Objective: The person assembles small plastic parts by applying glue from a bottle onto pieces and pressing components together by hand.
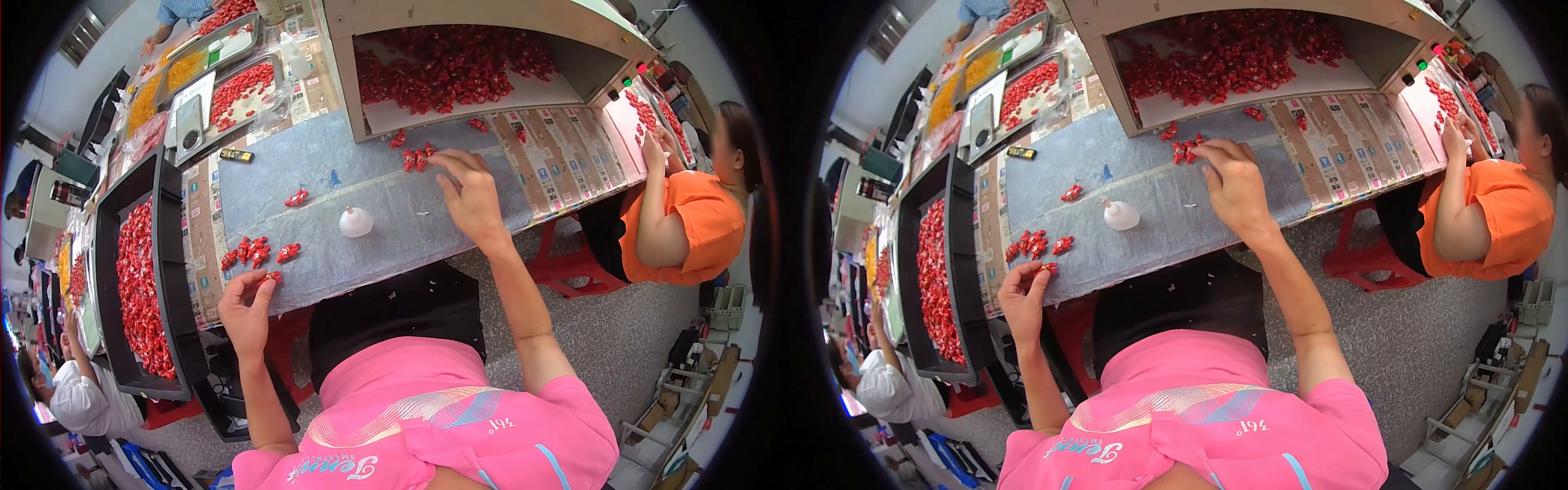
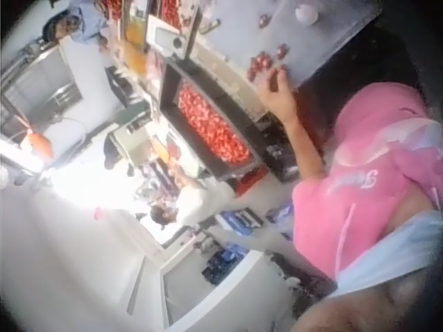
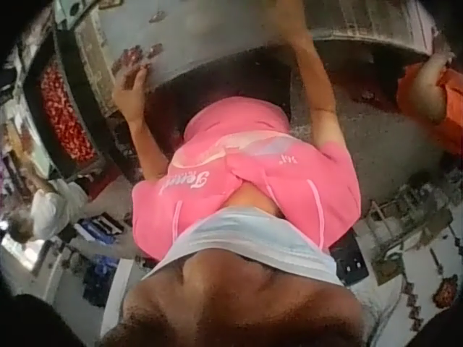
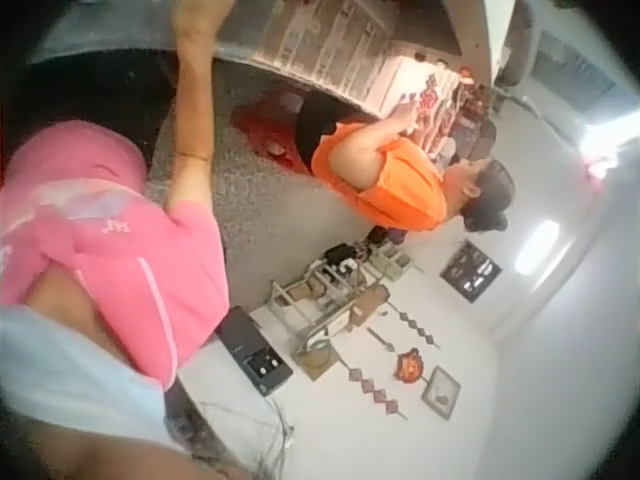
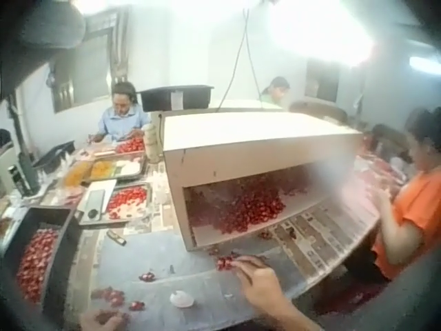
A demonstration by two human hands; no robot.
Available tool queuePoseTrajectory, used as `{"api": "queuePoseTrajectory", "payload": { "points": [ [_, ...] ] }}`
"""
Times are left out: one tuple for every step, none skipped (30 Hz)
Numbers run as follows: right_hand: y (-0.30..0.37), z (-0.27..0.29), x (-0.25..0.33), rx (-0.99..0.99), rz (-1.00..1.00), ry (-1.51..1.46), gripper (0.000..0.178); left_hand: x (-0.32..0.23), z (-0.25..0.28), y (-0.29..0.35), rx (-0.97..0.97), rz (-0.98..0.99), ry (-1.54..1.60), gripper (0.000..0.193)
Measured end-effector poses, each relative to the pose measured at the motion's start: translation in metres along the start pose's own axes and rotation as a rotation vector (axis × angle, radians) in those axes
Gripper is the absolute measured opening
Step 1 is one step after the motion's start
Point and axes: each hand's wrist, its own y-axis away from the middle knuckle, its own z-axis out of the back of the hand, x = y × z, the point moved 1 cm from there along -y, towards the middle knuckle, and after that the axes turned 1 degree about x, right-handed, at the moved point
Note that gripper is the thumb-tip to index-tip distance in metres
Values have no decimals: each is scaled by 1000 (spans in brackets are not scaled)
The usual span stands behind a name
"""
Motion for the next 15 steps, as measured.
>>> {"api": "queuePoseTrajectory", "payload": {
  "points": [
    [-6, -2, -4, -4, 2, 3, 28, -1, -1, -1, 1, -5, 3, 16],
    [-11, -4, -7, 18, 70, 19, 31, -3, -2, -2, -33, -55, -90, 14],
    [-15, -8, -8, 44, 139, 32, 34, -6, -3, -1, -71, -103, -184, 13],
    [-20, -12, -11, 43, 142, 32, 34, -7, -4, -1, -73, -105, -183, 13],
    [-25, -17, -14, 88, 187, 92, 34, -10, -5, -1, -123, -199, -269, 12],
    [-29, -22, -14, 134, 232, 152, 33, -12, -6, 0, -174, -291, -354, 12],
    [-31, -24, -13, 133, 234, 153, 33, -12, -7, 0, -175, -293, -354, 12],
    [-33, -26, -12, 152, 237, 154, 31, -12, -7, 2, -222, -329, -384, 12],
    [-35, -27, -12, 172, 242, 155, 30, -12, -8, 5, -270, -365, -414, 12],
    [-38, -27, -13, 171, 243, 155, 30, -12, -9, 7, -271, -367, -414, 12],
    [-42, -28, -15, 151, 243, 136, 27, -14, -11, 10, -286, -384, -420, 12],
    [-46, -29, -16, 134, 245, 116, 25, -16, -13, 13, -303, -399, -427, 12],
    [-51, -31, -17, 136, 246, 114, 25, -21, -17, 15, -306, -397, -428, 12],
    [-56, -33, -16, 132, 236, 96, 22, -28, -22, 18, -289, -434, -415, 12],
    [-61, -35, -15, 128, 226, 77, 19, -33, -26, 21, -273, -469, -404, 12]
  ]
}}
